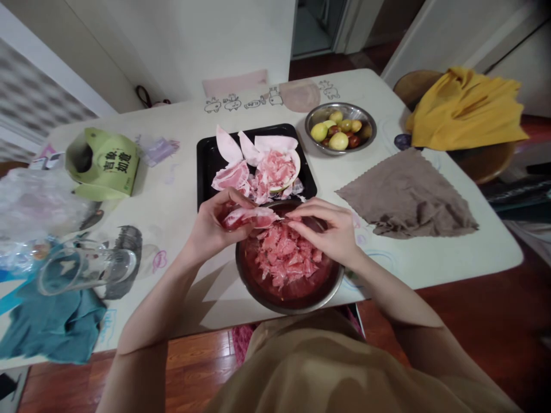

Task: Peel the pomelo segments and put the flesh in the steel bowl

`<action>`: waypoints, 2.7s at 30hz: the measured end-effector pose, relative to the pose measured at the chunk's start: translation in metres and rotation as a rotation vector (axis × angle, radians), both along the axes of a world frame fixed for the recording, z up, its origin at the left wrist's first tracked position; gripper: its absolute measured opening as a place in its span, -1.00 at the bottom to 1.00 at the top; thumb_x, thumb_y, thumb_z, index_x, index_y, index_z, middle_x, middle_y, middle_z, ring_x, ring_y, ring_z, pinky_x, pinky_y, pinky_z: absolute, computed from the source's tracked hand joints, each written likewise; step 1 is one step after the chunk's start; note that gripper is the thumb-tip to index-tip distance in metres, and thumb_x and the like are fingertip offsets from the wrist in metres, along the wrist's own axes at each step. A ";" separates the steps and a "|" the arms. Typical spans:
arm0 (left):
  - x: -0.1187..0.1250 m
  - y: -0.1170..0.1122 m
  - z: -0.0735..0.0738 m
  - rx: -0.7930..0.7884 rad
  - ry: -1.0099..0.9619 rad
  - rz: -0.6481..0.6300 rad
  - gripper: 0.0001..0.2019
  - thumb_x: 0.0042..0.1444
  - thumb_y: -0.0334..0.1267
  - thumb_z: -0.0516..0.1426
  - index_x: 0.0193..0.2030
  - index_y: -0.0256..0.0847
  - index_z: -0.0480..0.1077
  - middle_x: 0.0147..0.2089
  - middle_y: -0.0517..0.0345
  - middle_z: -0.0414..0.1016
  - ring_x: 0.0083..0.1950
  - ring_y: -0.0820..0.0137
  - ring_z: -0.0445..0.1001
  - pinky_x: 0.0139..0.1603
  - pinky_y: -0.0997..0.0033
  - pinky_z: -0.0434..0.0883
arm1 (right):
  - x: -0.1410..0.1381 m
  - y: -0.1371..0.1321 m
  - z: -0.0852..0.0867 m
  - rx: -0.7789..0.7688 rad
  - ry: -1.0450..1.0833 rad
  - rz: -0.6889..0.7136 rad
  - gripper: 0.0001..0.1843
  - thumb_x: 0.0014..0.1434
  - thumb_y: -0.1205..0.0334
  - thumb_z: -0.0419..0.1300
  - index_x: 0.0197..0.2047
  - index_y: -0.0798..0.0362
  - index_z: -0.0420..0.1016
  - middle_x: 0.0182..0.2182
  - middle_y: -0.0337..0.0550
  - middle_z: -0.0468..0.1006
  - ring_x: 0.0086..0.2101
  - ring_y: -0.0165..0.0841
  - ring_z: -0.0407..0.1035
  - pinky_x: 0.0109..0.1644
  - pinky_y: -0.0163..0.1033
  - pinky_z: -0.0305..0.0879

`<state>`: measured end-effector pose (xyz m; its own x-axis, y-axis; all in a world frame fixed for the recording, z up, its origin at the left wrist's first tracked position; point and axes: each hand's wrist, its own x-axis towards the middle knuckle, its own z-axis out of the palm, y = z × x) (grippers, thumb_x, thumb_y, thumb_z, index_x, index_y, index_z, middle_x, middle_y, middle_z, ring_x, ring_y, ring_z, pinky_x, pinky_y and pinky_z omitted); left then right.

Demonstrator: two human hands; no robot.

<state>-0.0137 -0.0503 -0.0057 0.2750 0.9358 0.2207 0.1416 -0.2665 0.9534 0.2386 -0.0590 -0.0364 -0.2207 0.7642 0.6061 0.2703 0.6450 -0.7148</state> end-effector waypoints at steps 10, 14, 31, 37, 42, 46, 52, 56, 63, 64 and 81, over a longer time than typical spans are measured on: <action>0.011 -0.004 -0.010 -0.128 -0.095 -0.080 -0.64 -0.04 -0.26 0.47 -0.14 -0.20 0.48 -0.08 0.07 0.56 -0.10 0.38 0.55 -0.08 0.43 0.49 | -0.002 0.001 -0.008 0.182 -0.044 -0.032 -0.84 0.25 0.33 0.34 -0.11 -0.05 0.69 -0.32 -0.17 0.64 -0.33 -0.37 0.51 -0.23 -0.20 0.48; 0.018 -0.008 -0.015 -0.145 -0.081 -0.173 -0.65 0.03 -0.30 0.43 -0.06 -0.21 0.48 -0.02 0.05 0.50 -0.02 0.36 0.52 -0.05 0.45 0.48 | -0.002 -0.001 -0.008 0.294 -0.067 -0.042 -0.74 0.23 0.47 0.31 -0.06 -0.01 0.66 -0.29 -0.14 0.65 -0.28 -0.34 0.51 -0.19 -0.16 0.49; 0.029 -0.012 -0.025 -0.164 -0.202 -0.167 -0.58 0.08 -0.39 0.38 0.06 -0.17 0.42 0.09 0.02 0.41 0.12 0.33 0.45 -0.08 0.53 0.53 | -0.005 -0.005 -0.006 0.193 -0.053 -0.133 -0.84 0.24 0.45 0.30 -0.15 0.03 0.63 -0.32 -0.14 0.68 -0.32 -0.34 0.52 -0.21 -0.15 0.47; 0.029 -0.010 -0.030 -0.148 -0.266 -0.130 -0.56 0.11 -0.40 0.38 0.12 -0.14 0.43 0.09 0.05 0.50 0.13 0.35 0.51 -0.07 0.55 0.55 | -0.005 -0.003 -0.008 0.145 -0.090 -0.129 -0.81 0.26 0.41 0.29 -0.08 0.02 0.62 -0.28 -0.13 0.68 -0.30 -0.32 0.50 -0.17 -0.13 0.46; 0.029 -0.010 -0.027 -0.101 -0.248 -0.111 -0.57 0.12 -0.37 0.38 0.12 -0.15 0.44 0.10 0.04 0.52 0.15 0.33 0.53 -0.03 0.50 0.57 | -0.005 -0.003 -0.010 0.183 -0.131 -0.133 -0.71 0.27 0.36 0.29 0.05 -0.04 0.60 -0.17 -0.09 0.66 -0.17 -0.25 0.52 -0.06 -0.06 0.50; 0.029 -0.009 -0.016 -0.022 -0.241 -0.064 -0.60 0.13 -0.38 0.37 0.10 -0.15 0.46 0.09 0.05 0.53 0.17 0.34 0.53 0.10 0.45 0.56 | -0.006 0.002 0.002 0.168 -0.113 -0.074 -0.62 0.30 0.37 0.24 0.17 -0.06 0.54 -0.04 -0.06 0.64 -0.05 -0.25 0.54 0.06 -0.04 0.51; 0.036 0.019 0.004 0.060 -0.300 0.040 -0.57 0.16 -0.32 0.36 0.16 -0.13 0.46 0.17 0.01 0.51 0.02 0.40 0.59 0.07 0.43 0.57 | -0.019 0.036 0.031 -0.074 0.040 0.028 -0.66 0.33 0.20 0.25 0.16 -0.07 0.51 0.10 -0.09 0.62 0.04 -0.25 0.55 0.04 -0.14 0.55; 0.040 0.050 0.005 0.124 -0.440 0.207 -0.51 0.10 -0.25 0.41 0.16 -0.11 0.45 0.17 0.01 0.53 -0.08 0.43 0.63 -0.03 0.46 0.58 | -0.036 0.071 0.036 -0.029 0.156 -0.066 -0.70 0.31 0.14 0.28 0.09 -0.06 0.54 0.00 -0.10 0.64 -0.07 -0.26 0.56 0.05 -0.11 0.55; 0.034 0.066 -0.012 0.099 -0.407 0.243 -0.34 0.10 -0.21 0.41 0.34 -0.14 0.36 0.14 -0.08 0.63 0.02 0.28 0.68 0.12 0.24 0.62 | -0.051 0.093 0.028 0.198 0.024 -0.108 -0.67 0.37 0.23 0.20 0.18 -0.05 0.53 0.05 -0.06 0.64 0.04 -0.25 0.54 0.20 -0.04 0.51; 0.033 0.066 -0.015 0.093 -0.401 0.256 -0.35 0.12 -0.21 0.40 0.33 -0.15 0.37 0.12 -0.08 0.64 0.02 0.27 0.68 0.12 0.22 0.63 | -0.052 0.093 0.026 0.226 -0.007 -0.100 -0.64 0.38 0.26 0.18 0.22 -0.05 0.50 0.08 -0.05 0.63 0.06 -0.25 0.54 0.21 -0.04 0.50; 0.030 0.069 -0.028 -0.027 -0.393 0.284 -0.42 0.16 -0.23 0.37 0.31 -0.10 0.41 0.11 0.01 0.67 0.04 0.25 0.69 0.10 0.19 0.67 | -0.050 0.092 0.011 0.280 -0.133 -0.144 -0.49 0.38 0.36 0.17 0.36 -0.06 0.39 0.08 -0.04 0.63 0.04 -0.27 0.56 0.18 -0.12 0.55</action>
